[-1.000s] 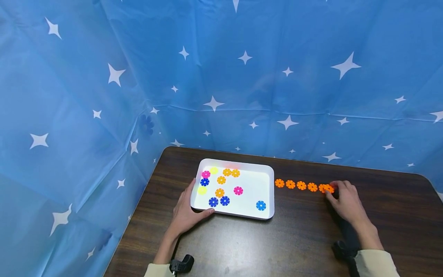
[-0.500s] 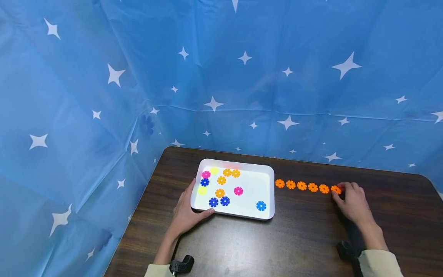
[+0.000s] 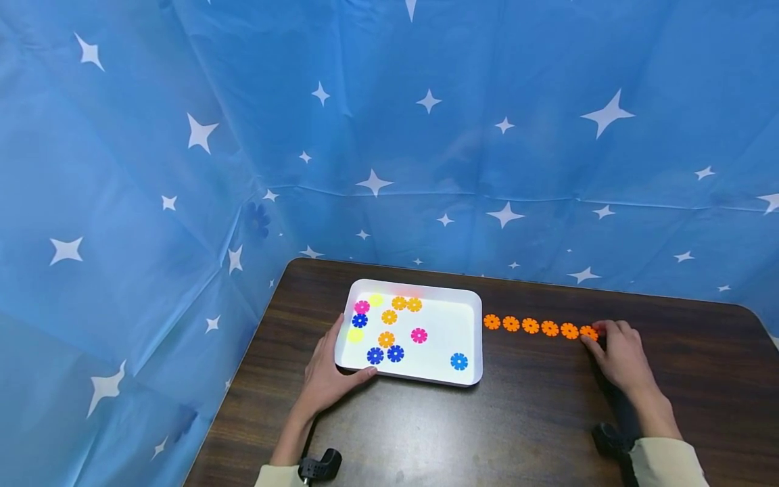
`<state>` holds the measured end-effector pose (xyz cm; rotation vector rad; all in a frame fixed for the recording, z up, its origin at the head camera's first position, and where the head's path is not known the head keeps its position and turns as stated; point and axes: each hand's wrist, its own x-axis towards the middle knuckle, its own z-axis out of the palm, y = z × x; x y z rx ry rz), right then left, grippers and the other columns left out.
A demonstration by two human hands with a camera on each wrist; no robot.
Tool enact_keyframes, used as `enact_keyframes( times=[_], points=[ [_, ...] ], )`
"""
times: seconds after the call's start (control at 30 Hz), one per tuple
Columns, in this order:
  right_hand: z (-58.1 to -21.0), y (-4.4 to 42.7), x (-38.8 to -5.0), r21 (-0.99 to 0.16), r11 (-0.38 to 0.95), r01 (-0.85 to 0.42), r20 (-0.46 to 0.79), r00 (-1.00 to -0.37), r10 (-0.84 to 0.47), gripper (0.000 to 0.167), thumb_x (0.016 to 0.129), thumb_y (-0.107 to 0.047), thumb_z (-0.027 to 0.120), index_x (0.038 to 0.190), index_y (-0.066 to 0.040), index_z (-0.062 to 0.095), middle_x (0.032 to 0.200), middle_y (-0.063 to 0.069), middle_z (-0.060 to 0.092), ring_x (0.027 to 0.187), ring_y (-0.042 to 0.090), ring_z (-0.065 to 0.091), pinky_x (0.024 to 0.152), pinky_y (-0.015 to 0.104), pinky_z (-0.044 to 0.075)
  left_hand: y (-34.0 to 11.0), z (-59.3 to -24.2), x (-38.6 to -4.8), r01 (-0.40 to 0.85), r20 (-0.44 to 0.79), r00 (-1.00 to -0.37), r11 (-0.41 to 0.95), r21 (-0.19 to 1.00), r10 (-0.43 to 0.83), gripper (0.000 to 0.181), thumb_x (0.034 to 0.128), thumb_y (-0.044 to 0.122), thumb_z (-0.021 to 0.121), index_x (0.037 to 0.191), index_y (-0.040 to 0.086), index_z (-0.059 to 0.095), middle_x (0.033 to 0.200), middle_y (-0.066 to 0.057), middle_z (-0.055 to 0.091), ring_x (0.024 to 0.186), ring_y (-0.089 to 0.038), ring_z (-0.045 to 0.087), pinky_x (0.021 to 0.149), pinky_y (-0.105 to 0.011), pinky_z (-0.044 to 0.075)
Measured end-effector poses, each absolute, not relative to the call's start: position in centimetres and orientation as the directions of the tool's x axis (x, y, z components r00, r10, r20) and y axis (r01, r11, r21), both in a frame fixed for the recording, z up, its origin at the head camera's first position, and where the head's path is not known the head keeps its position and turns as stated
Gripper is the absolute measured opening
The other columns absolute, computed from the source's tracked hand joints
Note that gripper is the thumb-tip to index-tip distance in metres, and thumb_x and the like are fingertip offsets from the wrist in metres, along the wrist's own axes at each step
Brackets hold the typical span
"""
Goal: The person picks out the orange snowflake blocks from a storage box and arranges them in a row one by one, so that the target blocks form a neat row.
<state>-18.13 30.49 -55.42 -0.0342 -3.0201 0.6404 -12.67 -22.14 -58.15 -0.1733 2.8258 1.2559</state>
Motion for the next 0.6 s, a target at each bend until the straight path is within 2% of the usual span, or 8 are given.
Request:
enact_keyframes(
  times=[0.6],
  points=[
    [-54.97,30.21,-18.10,-0.447,0.893,0.048,0.013,-0.998,0.060,0.046,0.101,-0.020,0.064,0.126,0.017,0.053,0.122,0.037,0.048,0.111,0.050,0.042,0.097,0.067,0.042,-22.22,-58.38,-12.79,-0.127,-0.099,-0.992,0.667,0.735,-0.080,0.121,0.0685,0.068,0.083,0.162,0.043,0.011,0.167,-0.003,0.031,0.144,-0.030,0.038,0.112,-0.068,0.034]
  ],
)
